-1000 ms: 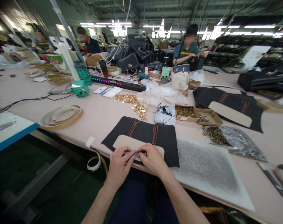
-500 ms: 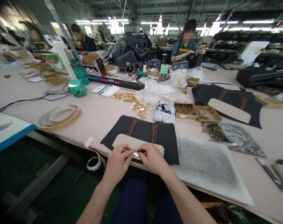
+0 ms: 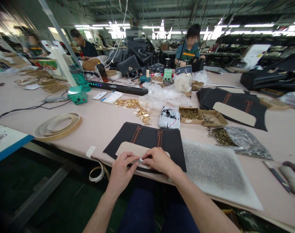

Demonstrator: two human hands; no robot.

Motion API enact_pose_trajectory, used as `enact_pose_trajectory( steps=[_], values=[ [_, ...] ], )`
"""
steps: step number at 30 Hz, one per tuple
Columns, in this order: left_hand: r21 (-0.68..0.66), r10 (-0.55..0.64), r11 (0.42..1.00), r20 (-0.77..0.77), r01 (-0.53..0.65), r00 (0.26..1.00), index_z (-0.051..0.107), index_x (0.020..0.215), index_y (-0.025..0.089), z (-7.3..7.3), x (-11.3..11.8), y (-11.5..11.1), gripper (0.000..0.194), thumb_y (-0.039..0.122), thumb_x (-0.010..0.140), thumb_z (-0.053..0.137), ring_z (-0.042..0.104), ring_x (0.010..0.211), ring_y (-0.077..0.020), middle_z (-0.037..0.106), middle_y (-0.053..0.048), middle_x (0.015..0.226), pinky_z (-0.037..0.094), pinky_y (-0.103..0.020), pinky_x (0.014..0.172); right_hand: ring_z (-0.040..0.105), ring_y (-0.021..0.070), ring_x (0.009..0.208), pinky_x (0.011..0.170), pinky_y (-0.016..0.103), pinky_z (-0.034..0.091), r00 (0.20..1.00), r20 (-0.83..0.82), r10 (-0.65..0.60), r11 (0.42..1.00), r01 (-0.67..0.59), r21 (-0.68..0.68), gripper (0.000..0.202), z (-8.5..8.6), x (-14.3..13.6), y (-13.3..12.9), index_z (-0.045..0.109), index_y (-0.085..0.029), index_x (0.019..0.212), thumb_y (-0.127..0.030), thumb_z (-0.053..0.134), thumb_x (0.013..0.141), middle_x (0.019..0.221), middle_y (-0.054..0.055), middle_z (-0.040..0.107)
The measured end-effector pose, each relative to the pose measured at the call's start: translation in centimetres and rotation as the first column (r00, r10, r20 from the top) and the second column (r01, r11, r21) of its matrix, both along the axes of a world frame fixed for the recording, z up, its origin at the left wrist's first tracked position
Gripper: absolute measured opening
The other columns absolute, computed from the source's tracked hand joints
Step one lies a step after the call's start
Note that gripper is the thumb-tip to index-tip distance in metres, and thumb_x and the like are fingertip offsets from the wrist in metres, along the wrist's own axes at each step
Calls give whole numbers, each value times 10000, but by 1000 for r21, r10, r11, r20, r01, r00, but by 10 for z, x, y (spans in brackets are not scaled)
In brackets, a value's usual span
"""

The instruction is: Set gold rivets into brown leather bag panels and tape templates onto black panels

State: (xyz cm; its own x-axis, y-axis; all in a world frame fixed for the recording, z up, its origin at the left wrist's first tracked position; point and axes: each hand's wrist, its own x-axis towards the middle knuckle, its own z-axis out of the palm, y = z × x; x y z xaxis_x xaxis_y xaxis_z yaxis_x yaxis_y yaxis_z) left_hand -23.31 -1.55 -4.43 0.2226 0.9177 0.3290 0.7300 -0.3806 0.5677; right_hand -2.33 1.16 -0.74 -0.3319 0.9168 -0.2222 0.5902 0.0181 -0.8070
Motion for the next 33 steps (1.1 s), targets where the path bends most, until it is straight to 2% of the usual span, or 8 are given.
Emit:
enact_pose_trajectory(
  steps=[2,7,14,20,27,33],
  values=[
    [9,-6,1000,17,6,1000,796,1047,345,0,0,0,210,209,928,690,645,969,-222,675,-38,1045,536,-392,852,672,154,550,548,227,468,1000,-23,9,1000,-9,15,157,-2,1,1,827,-253,922,-336,711,856,650,-16,740],
    [4,1,1000,7,-1,1000,805,1042,350,0,0,-1,215,209,918,701,649,955,-225,674,-43,1057,537,-405,839,654,148,541,543,219,464,995,-64,72,997,-73,-6,168,-4,5,3,825,-248,912,-333,687,868,606,-21,712],
    [-36,7,999,-16,-7,1000,805,1032,365,1,1,3,228,198,899,726,652,966,-229,676,-28,1058,533,-425,864,630,138,498,501,214,441,997,-79,20,995,-28,-97,116,-5,1,9,791,-222,895,-280,719,825,585,-25,693],
    [-59,-30,998,-37,28,999,806,1019,364,0,-1,8,217,199,900,730,652,972,-227,673,-22,1028,528,-408,854,653,149,532,511,226,413,993,115,19,999,-14,-46,49,5,-4,13,784,-241,801,-258,738,798,559,-28,692],
    [-58,-40,998,-12,39,999,804,1009,347,-2,-2,10,187,211,907,727,647,981,-224,676,-25,1048,523,-393,866,659,173,562,541,253,425,970,238,49,999,-44,-26,13,14,-16,24,759,-216,731,-204,764,729,607,13,726],
    [-98,-45,994,-15,43,999,799,1010,348,2,-1,9,211,185,913,707,636,991,-210,669,-16,1053,495,-359,864,707,189,639,572,238,455,890,382,249,962,-181,-205,121,28,-24,41,775,-181,834,-225,719,736,682,35,758]
  ],
)
